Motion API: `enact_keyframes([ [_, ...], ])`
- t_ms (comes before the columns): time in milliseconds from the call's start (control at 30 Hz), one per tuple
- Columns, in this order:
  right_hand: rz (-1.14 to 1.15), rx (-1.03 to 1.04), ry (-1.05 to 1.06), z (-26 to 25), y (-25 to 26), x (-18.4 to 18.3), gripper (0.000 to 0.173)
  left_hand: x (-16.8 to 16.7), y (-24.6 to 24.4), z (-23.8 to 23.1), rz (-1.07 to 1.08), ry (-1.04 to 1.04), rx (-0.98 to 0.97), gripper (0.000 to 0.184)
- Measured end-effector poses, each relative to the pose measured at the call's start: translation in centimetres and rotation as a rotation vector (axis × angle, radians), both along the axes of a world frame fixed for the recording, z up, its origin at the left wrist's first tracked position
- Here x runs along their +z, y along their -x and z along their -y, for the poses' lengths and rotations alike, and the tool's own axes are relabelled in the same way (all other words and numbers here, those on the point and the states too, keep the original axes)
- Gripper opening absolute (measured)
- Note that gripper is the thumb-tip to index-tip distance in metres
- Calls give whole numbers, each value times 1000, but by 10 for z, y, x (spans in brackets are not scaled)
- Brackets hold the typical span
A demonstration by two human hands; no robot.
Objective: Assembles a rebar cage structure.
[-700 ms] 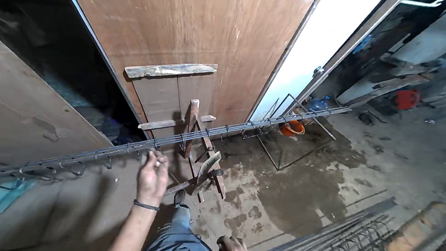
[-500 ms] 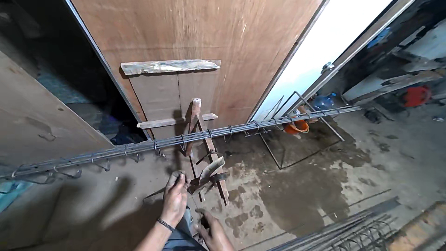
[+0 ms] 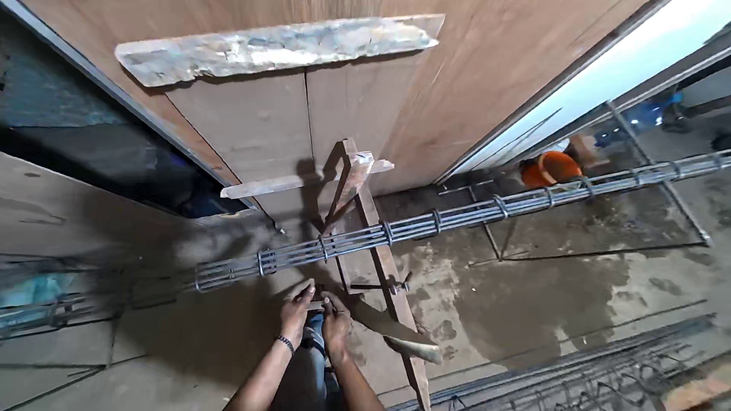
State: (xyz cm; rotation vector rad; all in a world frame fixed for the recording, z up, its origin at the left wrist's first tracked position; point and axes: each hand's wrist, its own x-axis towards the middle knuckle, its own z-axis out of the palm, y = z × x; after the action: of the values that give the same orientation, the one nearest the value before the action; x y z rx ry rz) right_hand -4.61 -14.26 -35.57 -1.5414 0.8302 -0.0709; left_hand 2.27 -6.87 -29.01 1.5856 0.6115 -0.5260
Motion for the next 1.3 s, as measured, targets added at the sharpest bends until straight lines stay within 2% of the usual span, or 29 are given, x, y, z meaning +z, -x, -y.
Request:
enact_keyframes([
  [133, -92, -41, -7, 3, -30, -42, 22, -24, -17, 0, -18, -73, -60, 25],
  [267, -36, -19, 56, 5, -45, -61, 20, -28, -24, 0, 84, -111, -139, 18],
  [433, 18, -64, 87, 8, -52, -58, 20, -29, -38, 5, 260, -268, -213, 17],
  [667, 41, -82, 167, 5, -51, -63, 21, -29, -62, 13, 271, -523, -382, 23],
  [1033, 106, -109, 159, 7, -67, -53, 23, -34, -65, 34, 356, -686, -437, 24],
  [1200, 49, -130, 58, 10, -69, -43, 16, -34, -72, 46, 331, -686, -362, 16],
  [1300, -153, 66, 123, 21, -64, -25, 17, -33, -74, 48, 300, -690, -334, 14],
])
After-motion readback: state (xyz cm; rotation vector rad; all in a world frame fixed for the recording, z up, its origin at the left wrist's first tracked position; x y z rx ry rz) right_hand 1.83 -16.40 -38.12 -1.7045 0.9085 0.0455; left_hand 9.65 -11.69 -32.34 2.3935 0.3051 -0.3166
